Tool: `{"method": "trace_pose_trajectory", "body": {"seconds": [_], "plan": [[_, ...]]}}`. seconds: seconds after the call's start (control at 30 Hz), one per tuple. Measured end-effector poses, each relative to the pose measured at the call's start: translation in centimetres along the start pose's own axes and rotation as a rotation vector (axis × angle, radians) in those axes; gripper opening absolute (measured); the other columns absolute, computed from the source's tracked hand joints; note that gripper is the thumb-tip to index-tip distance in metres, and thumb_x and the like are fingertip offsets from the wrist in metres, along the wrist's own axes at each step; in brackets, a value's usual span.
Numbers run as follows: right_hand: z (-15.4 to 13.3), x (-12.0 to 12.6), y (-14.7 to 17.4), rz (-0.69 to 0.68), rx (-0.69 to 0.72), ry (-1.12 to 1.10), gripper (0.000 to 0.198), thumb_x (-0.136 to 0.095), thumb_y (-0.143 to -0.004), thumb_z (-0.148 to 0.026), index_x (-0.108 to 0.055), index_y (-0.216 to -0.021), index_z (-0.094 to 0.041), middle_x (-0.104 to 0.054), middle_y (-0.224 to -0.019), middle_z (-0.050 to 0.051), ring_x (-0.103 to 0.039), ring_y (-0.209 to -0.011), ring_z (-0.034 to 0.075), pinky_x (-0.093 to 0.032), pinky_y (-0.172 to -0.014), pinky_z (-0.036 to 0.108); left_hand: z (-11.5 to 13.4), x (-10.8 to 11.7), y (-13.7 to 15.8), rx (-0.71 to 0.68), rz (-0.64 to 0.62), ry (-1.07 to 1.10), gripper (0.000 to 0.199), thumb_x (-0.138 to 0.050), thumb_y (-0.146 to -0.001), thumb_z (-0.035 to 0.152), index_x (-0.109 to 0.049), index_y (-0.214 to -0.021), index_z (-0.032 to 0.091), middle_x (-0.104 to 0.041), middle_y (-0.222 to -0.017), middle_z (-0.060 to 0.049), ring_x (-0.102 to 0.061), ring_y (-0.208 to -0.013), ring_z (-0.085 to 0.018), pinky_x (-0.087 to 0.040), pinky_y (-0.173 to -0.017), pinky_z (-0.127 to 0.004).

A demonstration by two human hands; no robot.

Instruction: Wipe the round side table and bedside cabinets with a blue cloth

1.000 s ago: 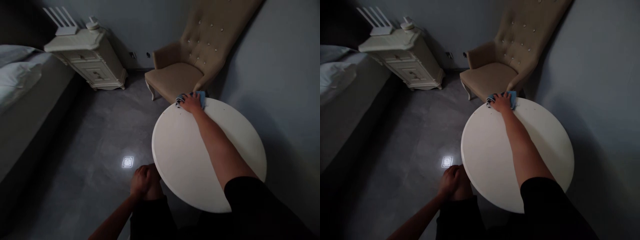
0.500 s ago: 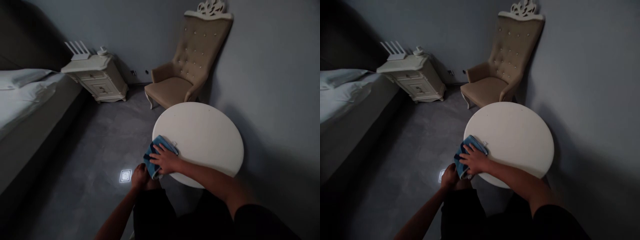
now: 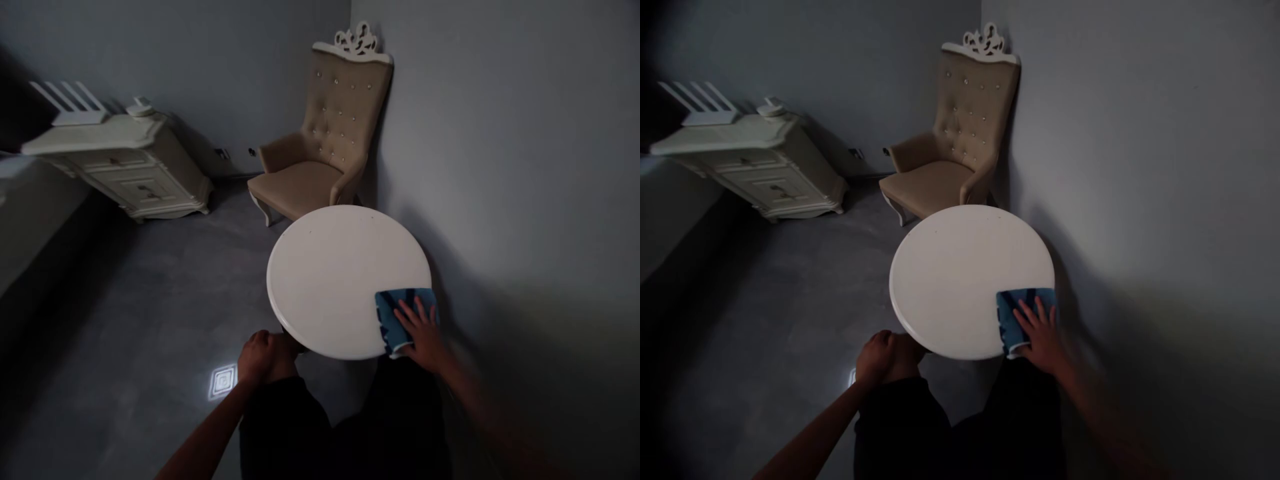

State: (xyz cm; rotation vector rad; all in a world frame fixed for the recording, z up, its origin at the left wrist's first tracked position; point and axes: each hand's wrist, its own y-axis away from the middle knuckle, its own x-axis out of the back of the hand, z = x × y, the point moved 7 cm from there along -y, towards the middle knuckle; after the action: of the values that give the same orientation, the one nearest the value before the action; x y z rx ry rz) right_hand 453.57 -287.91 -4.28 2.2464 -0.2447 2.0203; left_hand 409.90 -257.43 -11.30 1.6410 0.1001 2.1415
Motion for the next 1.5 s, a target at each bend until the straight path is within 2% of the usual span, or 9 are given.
{"method": "trace_pose_trajectory", "body": {"seconds": [0.13,0.27,0.4,0.5,0.67,0.9,1.03,1.17,1.5], "plan": [[8.6,0.7,-4.6,0.075,-0.282,0.001,0.087,-0.056,-0.108,-0.054,-0.031,-0.188,-0.03,-0.022,-0.196,0.013,-0.008,-0.179,0.056,-0.029,-0.129,0.094,1.3,0.1,-0.4,-0.01,-0.031,0.006,0.041,-0.041,-0.111,0.036,-0.079,-0.109,0.02,-0.083,-0.126,-0.018,-0.078,-0.122,-0.035,-0.057,-0.102,-0.043],[14.4,1.9,-12.3,0.035,-0.376,0.101,0.09,-0.052,-0.109,-0.058,-0.031,-0.187,-0.019,-0.027,-0.193,0.021,-0.024,-0.178,0.049,-0.03,-0.138,0.075,1.4,0.3,-0.9,0.0,-0.044,0.028,0.04,-0.042,-0.11,0.036,-0.08,-0.105,0.021,-0.084,-0.122,-0.016,-0.078,-0.117,-0.034,-0.057,-0.098,-0.042],[18.2,3.6,-21.0,-0.014,-0.474,0.137,0.091,-0.042,-0.114,-0.063,-0.034,-0.184,-0.007,-0.026,-0.191,0.029,-0.035,-0.174,0.044,-0.035,-0.139,0.059,0.8,0.3,-1.5,-0.004,-0.041,0.049,0.043,-0.043,-0.112,0.039,-0.081,-0.108,0.022,-0.084,-0.125,-0.015,-0.077,-0.119,-0.033,-0.057,-0.102,-0.043],[18.5,4.3,-28.0,-0.052,-0.531,0.138,0.091,-0.036,-0.115,-0.069,-0.031,-0.186,-0.012,-0.024,-0.193,0.026,-0.038,-0.171,0.049,-0.038,-0.135,0.067,0.0,-0.1,-1.9,-0.008,-0.035,0.08,0.042,-0.043,-0.112,0.038,-0.081,-0.111,0.022,-0.084,-0.126,-0.014,-0.076,-0.122,-0.033,-0.056,-0.106,-0.043],[11.1,4.1,-40.8,-0.063,-0.437,0.158,0.087,-0.032,-0.115,-0.072,-0.031,-0.188,-0.024,-0.019,-0.196,0.017,-0.025,-0.171,0.062,-0.024,-0.131,0.092,-1.5,-0.8,-2.5,0.007,-0.016,0.135,0.04,-0.046,-0.112,0.037,-0.082,-0.118,0.022,-0.084,-0.13,-0.013,-0.075,-0.125,-0.032,-0.057,-0.108,-0.042],[-10.8,1.1,-52.4,-0.067,-0.04,0.091,0.09,-0.046,-0.111,-0.074,-0.032,-0.188,-0.03,-0.017,-0.197,0.011,-0.017,-0.175,0.063,-0.017,-0.133,0.093,-3.1,-0.2,-2.5,0.051,-0.014,0.19,0.035,-0.05,-0.111,0.029,-0.083,-0.122,0.021,-0.084,-0.134,-0.013,-0.075,-0.127,-0.03,-0.055,-0.112,-0.043],[-21.7,-0.2,-51.7,-0.087,0.202,0.015,0.08,-0.051,-0.112,-0.064,-0.037,-0.186,-0.034,-0.02,-0.197,0.005,-0.014,-0.175,0.064,-0.015,-0.133,0.094,-3.8,0.2,-2.2,0.07,0.006,0.164,0.032,-0.052,-0.112,0.028,-0.083,-0.117,0.02,-0.084,-0.13,-0.014,-0.075,-0.123,-0.03,-0.055,-0.11,-0.042],[-27.3,-0.4,-46.6,-0.138,0.431,-0.025,0.075,-0.054,-0.113,-0.051,-0.038,-0.185,-0.038,-0.019,-0.197,0.0,-0.01,-0.177,0.06,-0.01,-0.135,0.093,-4.1,0.2,-1.6,0.074,0.033,0.158,0.031,-0.051,-0.113,0.029,-0.082,-0.116,0.022,-0.084,-0.127,-0.012,-0.075,-0.121,-0.028,-0.055,-0.108,-0.04],[-25.4,1.3,-31.1,-0.27,0.734,-0.092,0.079,-0.068,-0.109,-0.057,-0.042,-0.181,-0.04,-0.02,-0.196,0.0,0.0,-0.182,0.048,0.009,-0.137,0.087,-2.7,0.8,0.7,0.074,0.026,0.114,0.034,-0.049,-0.112,0.03,-0.082,-0.109,0.019,-0.083,-0.124,-0.017,-0.076,-0.121,-0.031,-0.053,-0.107,-0.039]]}}
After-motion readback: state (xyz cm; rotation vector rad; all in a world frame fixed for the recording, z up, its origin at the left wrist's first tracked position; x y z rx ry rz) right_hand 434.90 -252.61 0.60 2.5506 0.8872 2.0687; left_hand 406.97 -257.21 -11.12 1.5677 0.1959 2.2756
